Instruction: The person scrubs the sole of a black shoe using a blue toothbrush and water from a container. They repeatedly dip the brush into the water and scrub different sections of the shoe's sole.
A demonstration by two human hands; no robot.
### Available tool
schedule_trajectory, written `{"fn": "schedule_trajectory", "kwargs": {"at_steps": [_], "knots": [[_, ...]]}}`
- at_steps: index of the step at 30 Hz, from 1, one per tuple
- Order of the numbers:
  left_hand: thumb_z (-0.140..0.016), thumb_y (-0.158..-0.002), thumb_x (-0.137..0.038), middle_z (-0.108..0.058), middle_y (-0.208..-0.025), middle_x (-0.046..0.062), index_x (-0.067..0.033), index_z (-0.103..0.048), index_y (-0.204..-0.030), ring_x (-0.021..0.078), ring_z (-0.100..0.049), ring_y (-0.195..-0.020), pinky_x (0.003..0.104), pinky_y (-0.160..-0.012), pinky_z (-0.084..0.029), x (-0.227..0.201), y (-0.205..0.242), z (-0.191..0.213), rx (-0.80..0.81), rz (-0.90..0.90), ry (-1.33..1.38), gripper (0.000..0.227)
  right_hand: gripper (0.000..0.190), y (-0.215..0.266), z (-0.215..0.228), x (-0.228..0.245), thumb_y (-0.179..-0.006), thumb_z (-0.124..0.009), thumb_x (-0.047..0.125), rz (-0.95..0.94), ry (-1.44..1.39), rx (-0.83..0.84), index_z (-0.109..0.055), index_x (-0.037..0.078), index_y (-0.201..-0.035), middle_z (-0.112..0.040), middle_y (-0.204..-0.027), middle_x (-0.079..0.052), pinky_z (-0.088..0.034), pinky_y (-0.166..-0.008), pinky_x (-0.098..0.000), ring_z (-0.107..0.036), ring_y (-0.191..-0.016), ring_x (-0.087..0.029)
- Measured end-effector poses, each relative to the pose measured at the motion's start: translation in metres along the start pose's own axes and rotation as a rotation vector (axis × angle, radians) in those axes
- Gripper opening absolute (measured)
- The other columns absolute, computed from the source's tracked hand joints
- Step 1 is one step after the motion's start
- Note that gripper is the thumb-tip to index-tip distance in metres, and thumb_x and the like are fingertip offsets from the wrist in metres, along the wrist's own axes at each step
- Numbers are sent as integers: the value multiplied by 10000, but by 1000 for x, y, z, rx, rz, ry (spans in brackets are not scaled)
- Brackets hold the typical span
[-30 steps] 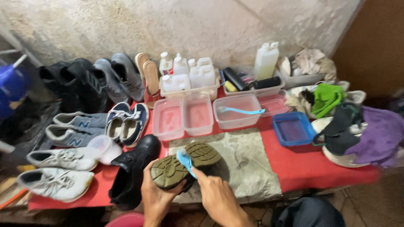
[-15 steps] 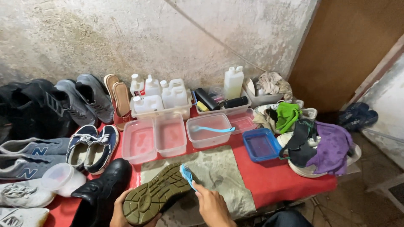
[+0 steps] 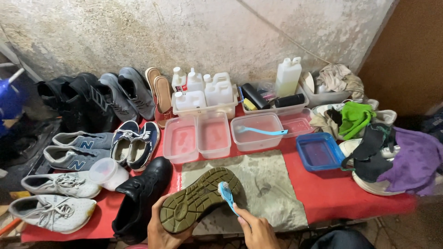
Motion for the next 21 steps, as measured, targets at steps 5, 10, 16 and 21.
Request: {"fn": "schedule_trajectory", "kwargs": {"at_steps": [5, 10, 16, 21], "knots": [[-1033, -415, -141, -818, -1190, 31, -154, -597, -1340, 130, -788, -1054, 234, -966, -566, 12, 1, -2, 94, -221, 196, 1023, 448, -35, 19, -17, -1019, -446, 383, -63, 133, -60, -616, 391, -1433, -790, -905, -104, -495, -740, -414, -703, -894, -381], [-1028, -449, -168, -760, -1271, 66, -133, -569, -1358, 164, -764, -1108, 257, -1004, -545, 8, 8, -3, 115, -290, 198, 1018, 406, -73, 10, -8, -982, -499, 298, 171, 62, -151, -692, 217, -1331, -739, -1317, -28, -543, -965, -411, -694, -1195, -298], [-993, -513, -169, -697, -1349, 98, -99, -542, -1388, 190, -723, -1189, 277, -1052, -510, 0, 7, -2, 162, -353, 258, 987, 415, -42, 16, 15, -1007, -476, 360, 127, 103, -82, -675, 310, -1368, -679, -925, -37, -515, -691, -379, -651, -751, -279], [-949, -567, -190, -686, -1352, 102, -80, -561, -1378, 201, -705, -1208, 293, -1054, -502, -27, 11, -1, 160, -400, 247, 906, 424, -38, 19, 32, -1003, -483, 310, 138, 75, -111, -649, 245, -1387, -735, -1324, -22, -583, -933, -443, -733, -1139, -318]]}}
Point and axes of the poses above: each hand's wrist, its own y-axis away from the middle knuckle, its own z-axis out of the back of the hand, x = y × z, the point moved 5 cm from there along -y, towards the middle knuckle
